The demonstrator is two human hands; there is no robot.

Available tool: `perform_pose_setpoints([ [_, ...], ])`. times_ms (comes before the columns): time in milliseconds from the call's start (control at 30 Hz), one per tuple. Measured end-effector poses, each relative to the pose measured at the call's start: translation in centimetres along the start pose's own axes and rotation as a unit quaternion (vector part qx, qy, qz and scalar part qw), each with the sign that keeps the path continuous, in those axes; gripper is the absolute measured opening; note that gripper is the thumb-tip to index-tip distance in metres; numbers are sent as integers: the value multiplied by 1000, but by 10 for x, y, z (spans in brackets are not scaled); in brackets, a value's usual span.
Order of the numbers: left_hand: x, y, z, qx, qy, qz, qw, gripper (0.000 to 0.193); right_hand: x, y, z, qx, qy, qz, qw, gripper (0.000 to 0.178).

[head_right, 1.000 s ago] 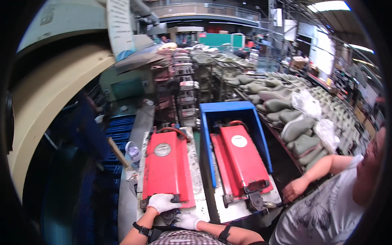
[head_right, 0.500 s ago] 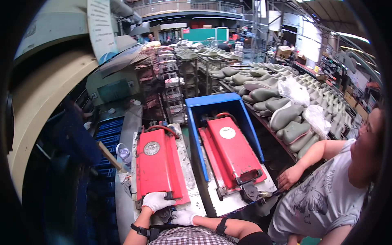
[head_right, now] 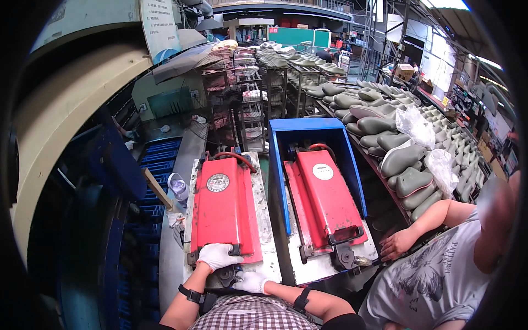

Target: Operating a heat-press machine to attach soles to shoe uppers in a shoe manufacturing facility.

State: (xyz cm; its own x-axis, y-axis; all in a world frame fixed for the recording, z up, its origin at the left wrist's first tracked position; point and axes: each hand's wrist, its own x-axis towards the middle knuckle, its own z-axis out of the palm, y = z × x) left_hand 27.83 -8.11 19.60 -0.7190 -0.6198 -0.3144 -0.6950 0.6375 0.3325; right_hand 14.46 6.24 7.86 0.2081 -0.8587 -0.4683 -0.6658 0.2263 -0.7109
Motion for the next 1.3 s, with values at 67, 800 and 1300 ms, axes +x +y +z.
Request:
perform_pose_setpoints([
  [67, 1, 1, 0, -1, 4, 3, 1000, 74, 0, 1, 0, -2, -3, 2, 1000, 71],
  [800, -1, 0, -3, -9, -20, -10, 1000, 73, -9, -14, -4, 139, 0, 27, 990, 55],
  [1300, -2, -2, 2, -12, 5, -1, 1000, 68, -12, -17, -3, 159, 2, 31, 987, 50],
])
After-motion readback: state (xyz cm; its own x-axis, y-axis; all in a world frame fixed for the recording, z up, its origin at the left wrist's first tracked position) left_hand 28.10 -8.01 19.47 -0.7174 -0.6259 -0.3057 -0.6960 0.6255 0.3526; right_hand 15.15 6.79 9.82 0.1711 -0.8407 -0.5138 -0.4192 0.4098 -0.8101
